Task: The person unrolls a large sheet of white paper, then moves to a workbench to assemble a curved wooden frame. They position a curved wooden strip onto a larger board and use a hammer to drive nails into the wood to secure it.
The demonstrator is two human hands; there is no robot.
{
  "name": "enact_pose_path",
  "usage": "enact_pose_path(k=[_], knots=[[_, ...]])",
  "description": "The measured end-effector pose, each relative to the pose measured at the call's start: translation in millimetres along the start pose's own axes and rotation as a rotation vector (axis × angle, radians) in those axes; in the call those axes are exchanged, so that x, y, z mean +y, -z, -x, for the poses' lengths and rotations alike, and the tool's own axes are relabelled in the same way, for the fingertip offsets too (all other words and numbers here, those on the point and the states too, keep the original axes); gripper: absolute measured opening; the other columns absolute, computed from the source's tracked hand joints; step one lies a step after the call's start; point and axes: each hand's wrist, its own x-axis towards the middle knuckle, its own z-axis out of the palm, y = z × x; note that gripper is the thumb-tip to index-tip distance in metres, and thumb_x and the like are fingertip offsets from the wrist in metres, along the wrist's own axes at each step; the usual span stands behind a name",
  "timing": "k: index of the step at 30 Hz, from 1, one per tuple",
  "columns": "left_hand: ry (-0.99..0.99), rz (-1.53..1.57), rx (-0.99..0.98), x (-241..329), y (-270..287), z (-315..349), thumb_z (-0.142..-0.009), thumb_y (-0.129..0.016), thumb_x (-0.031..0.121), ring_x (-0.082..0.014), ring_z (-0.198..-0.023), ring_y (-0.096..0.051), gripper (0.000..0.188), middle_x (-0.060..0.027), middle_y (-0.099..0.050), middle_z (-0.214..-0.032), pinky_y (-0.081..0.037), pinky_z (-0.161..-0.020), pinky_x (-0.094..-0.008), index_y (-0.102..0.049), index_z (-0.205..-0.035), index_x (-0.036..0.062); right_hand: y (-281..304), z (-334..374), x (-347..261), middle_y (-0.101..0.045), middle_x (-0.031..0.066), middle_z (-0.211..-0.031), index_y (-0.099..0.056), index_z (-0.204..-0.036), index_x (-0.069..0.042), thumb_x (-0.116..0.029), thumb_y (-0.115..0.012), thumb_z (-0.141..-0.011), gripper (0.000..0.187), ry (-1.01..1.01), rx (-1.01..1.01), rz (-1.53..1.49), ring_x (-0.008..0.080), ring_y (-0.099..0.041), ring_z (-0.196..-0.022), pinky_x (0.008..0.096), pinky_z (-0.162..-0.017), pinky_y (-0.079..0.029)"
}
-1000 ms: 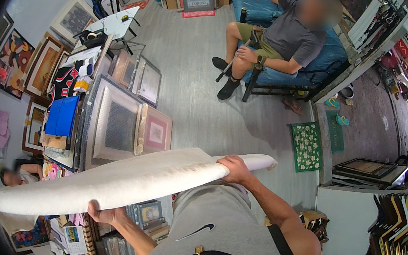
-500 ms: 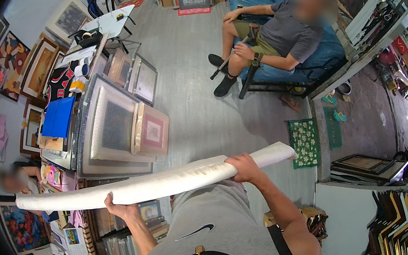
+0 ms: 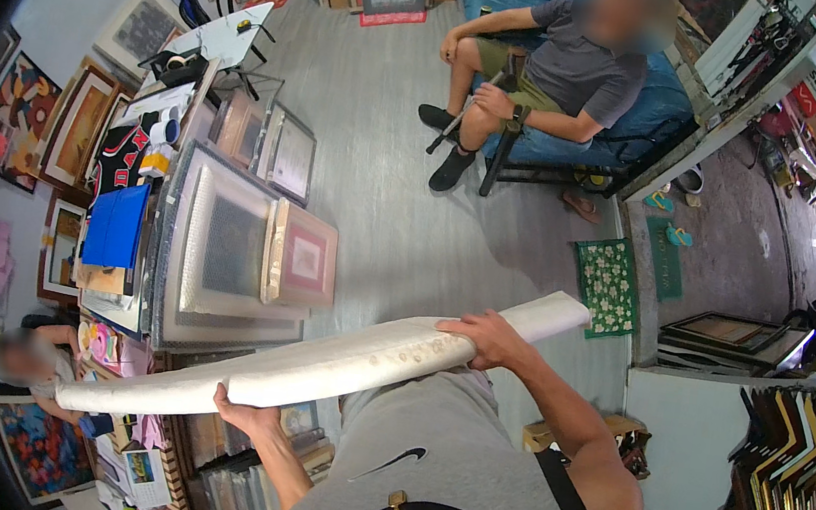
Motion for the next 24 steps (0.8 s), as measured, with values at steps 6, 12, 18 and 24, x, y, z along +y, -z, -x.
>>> enact_pose_path(k=[6,12,18,24], knots=[[0.053,0.102,-0.083,2.1,12.1,-13.2,-0.076,-0.061,0.039,-0.0355,-0.115,-0.048,0.063,-0.0165,-0.050,-0.123,-0.039,-0.098,-0.0530,-0.045,-0.126,0.0037,5.1,-7.2,12.0,-0.066,0.0088,-0.093,-0.063,-0.108,-0.017,-0.020,-0.079,-0.051,0.059,0.070,-0.241,0.122,0.0298,-0.063,-0.090,0.0433,-0.078,-0.046],[0.107,0.187,-0.180,3.7,28.9,-28.0,-0.075,-0.062,0.039,-0.0352,-0.114,-0.048,0.062,-0.0159,-0.052,-0.122,-0.038,-0.098,-0.0546,-0.047,-0.125,0.0049,13.9,-7.8,16.2,-0.069,0.0121,-0.084,-0.066,-0.095,-0.010,-0.025,-0.080,-0.049,0.050,0.021,-0.356,-0.026,0.0324,-0.066,-0.083,0.0425,-0.074,-0.051],[0.113,0.184,-0.206,4.1,18.9,-17.1,-0.073,-0.066,0.042,-0.0333,-0.111,-0.051,0.068,-0.0153,-0.054,-0.119,-0.044,-0.092,-0.0512,-0.047,-0.127,0.0053,18.4,-4.1,14.1,-0.069,0.0118,-0.086,-0.066,-0.092,-0.009,-0.025,-0.081,-0.049,0.048,-0.071,-0.426,-0.147,0.0314,-0.067,-0.084,0.0427,-0.075,-0.051],[0.016,-0.253,0.068,5.3,4.5,-17.6,-0.083,-0.062,0.037,-0.0337,-0.112,-0.051,0.057,-0.0153,-0.051,-0.124,-0.044,-0.092,-0.0522,-0.046,-0.126,0.0031,14.8,6.6,2.3,-0.069,0.0106,-0.085,-0.066,-0.089,-0.011,-0.023,-0.079,-0.049,0.043,-0.052,-0.210,0.027,0.0319,-0.066,-0.082,0.0419,-0.074,-0.051]])
